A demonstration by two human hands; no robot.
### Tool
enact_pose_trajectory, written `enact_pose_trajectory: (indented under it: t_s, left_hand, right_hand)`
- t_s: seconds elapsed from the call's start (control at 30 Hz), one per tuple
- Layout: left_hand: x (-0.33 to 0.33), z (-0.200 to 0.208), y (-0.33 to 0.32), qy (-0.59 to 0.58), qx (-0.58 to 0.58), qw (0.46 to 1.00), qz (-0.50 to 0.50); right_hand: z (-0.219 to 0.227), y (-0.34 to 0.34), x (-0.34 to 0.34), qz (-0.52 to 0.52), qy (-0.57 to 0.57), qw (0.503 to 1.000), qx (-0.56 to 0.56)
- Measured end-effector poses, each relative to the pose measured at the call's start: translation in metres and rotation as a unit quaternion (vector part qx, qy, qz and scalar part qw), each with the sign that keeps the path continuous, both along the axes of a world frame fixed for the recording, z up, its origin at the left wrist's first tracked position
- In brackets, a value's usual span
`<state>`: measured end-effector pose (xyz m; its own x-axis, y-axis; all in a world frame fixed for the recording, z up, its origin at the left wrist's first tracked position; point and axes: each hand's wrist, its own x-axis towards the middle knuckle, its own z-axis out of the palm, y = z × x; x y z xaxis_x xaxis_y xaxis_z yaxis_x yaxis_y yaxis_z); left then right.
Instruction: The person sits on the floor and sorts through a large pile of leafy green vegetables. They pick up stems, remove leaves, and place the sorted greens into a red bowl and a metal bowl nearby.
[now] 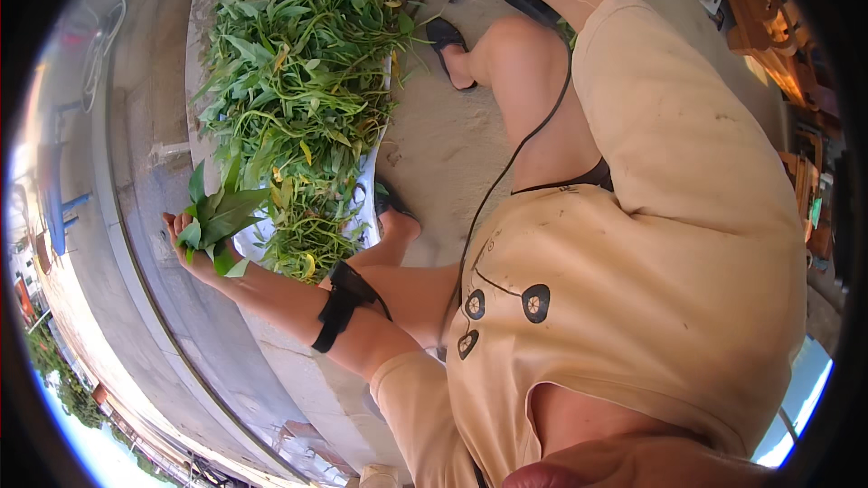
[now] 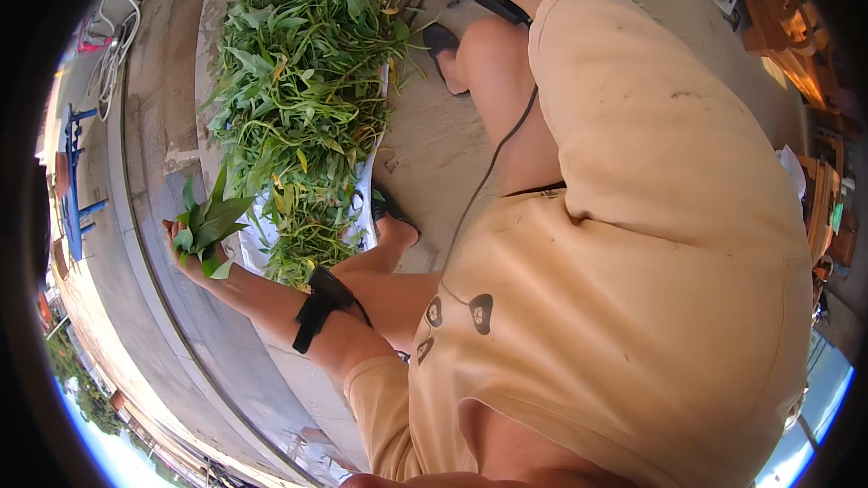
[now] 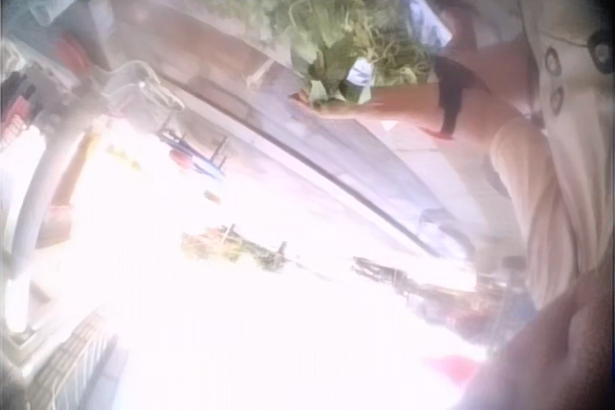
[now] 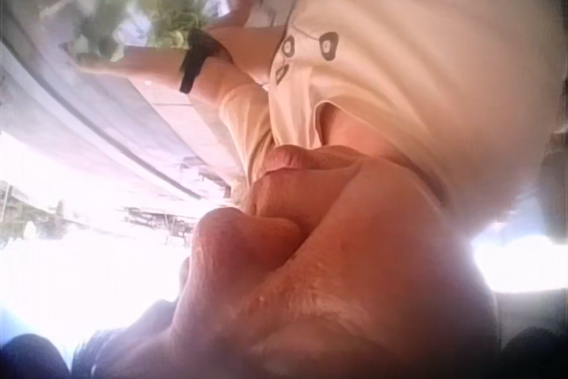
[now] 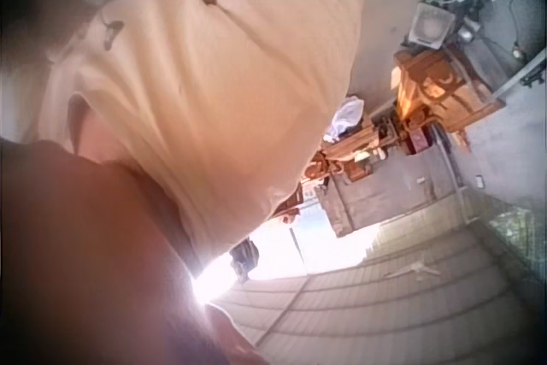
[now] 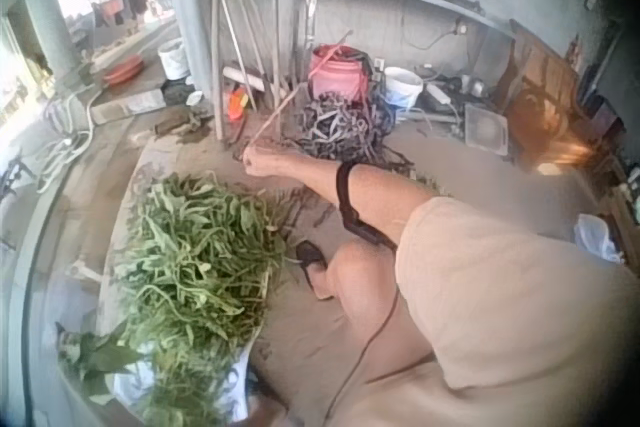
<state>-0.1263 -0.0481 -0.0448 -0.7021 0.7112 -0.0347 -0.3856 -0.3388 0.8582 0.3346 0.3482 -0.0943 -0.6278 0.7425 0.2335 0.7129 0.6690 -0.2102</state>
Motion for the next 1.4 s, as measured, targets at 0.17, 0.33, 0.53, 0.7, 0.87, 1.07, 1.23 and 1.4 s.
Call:
enact_pose_trajectory:
  t_s: [0.17,0.33,0.53,0.7,0.87,1.07,1.23,1.4]
  left_hand:
    - [-0.001,0.015,-0.004,-0.126,-0.003,0.990,-0.064]
    - [0.002,0.027,-0.021,-0.114,-0.032,0.993,-0.006]
    - [-0.017,0.031,-0.046,-0.145,0.109,0.977,-0.112]
    - [-0.028,0.033,-0.062,-0.119,0.043,0.992,0.016]
    - [-0.039,0.024,-0.079,-0.030,-0.061,0.988,0.140]
    - [-0.048,0.008,-0.079,0.002,-0.032,0.996,0.082]
    - [-0.039,0.021,-0.081,0.016,-0.020,0.994,0.110]
    - [-0.046,0.033,-0.092,-0.104,0.077,0.989,0.075]
  right_hand:
    - [-0.064,-0.130,-0.197,0.023,-0.063,0.954,-0.292]
    - [-0.156,-0.247,-0.242,-0.106,-0.083,0.921,-0.365]
    - [-0.191,-0.286,-0.235,-0.202,0.251,0.878,-0.355]
    - [-0.166,-0.303,-0.223,-0.036,0.440,0.822,-0.361]
    - [-0.139,-0.316,-0.228,-0.002,0.346,0.811,-0.472]
    - [-0.147,-0.345,-0.275,0.128,0.183,0.883,-0.413]
    - [-0.170,-0.287,-0.302,-0.088,0.156,0.926,-0.332]
    - [-0.196,-0.228,-0.333,-0.179,0.072,0.907,-0.374]
